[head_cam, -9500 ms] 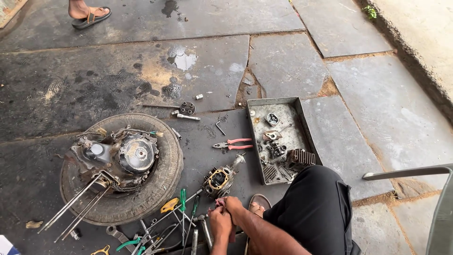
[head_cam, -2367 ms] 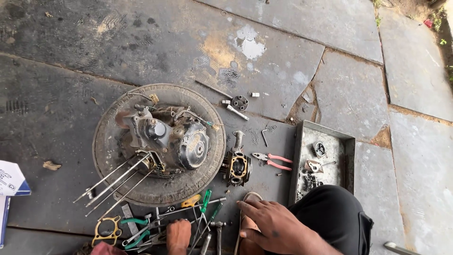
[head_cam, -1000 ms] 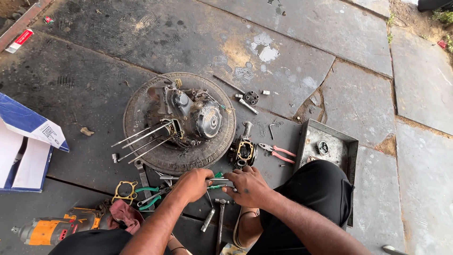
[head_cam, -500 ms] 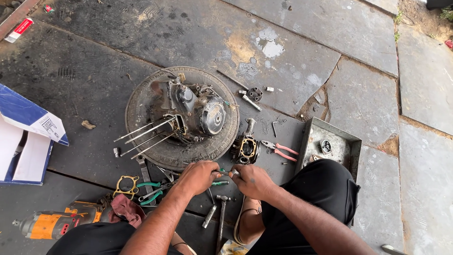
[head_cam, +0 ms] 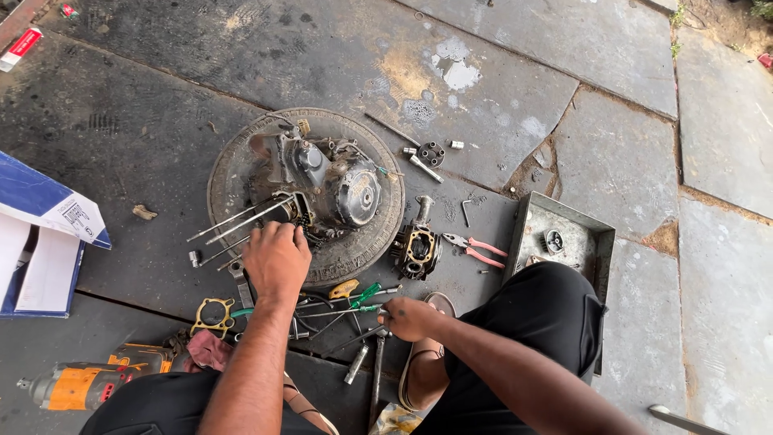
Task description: The person sits beside a scooter engine mounted on a tire, wipes a metal part with a rag, then works on the engine cylinder head, using a screwdriver and a long rod tool on the part before setting it down and handling the engine assembly and other tools on the ground.
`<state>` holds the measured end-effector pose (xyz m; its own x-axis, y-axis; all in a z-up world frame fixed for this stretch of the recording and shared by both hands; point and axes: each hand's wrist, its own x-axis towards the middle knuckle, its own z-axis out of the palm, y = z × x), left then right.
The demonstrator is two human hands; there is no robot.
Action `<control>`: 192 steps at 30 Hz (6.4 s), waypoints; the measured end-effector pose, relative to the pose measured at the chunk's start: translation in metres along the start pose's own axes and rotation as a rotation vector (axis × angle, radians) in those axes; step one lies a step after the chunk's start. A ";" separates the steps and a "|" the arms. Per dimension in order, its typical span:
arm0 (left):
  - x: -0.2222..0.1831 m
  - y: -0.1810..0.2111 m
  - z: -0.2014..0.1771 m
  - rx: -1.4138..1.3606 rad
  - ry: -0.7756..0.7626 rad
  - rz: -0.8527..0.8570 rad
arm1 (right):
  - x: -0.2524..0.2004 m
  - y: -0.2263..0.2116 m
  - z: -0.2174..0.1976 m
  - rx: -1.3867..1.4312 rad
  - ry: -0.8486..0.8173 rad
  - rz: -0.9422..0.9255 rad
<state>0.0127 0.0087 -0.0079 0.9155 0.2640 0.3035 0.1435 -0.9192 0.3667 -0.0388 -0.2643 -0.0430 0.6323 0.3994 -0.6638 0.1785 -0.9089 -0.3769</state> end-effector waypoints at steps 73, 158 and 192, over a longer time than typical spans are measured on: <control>0.005 -0.025 0.145 -1.677 0.253 -0.867 | 0.155 -0.145 0.014 0.509 0.891 0.285; -0.077 -0.025 0.218 -1.396 0.207 -0.906 | 0.116 -0.257 -0.170 -0.372 0.660 -0.646; -0.199 0.005 0.260 -0.864 -0.343 -1.748 | 0.129 -0.125 -0.185 -0.155 1.003 -0.731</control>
<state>-0.0712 -0.1241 -0.2952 0.0407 0.4091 -0.9116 0.7174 0.6230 0.3116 0.1596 -0.1207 0.0378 0.6311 0.6108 0.4782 0.7732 -0.5447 -0.3246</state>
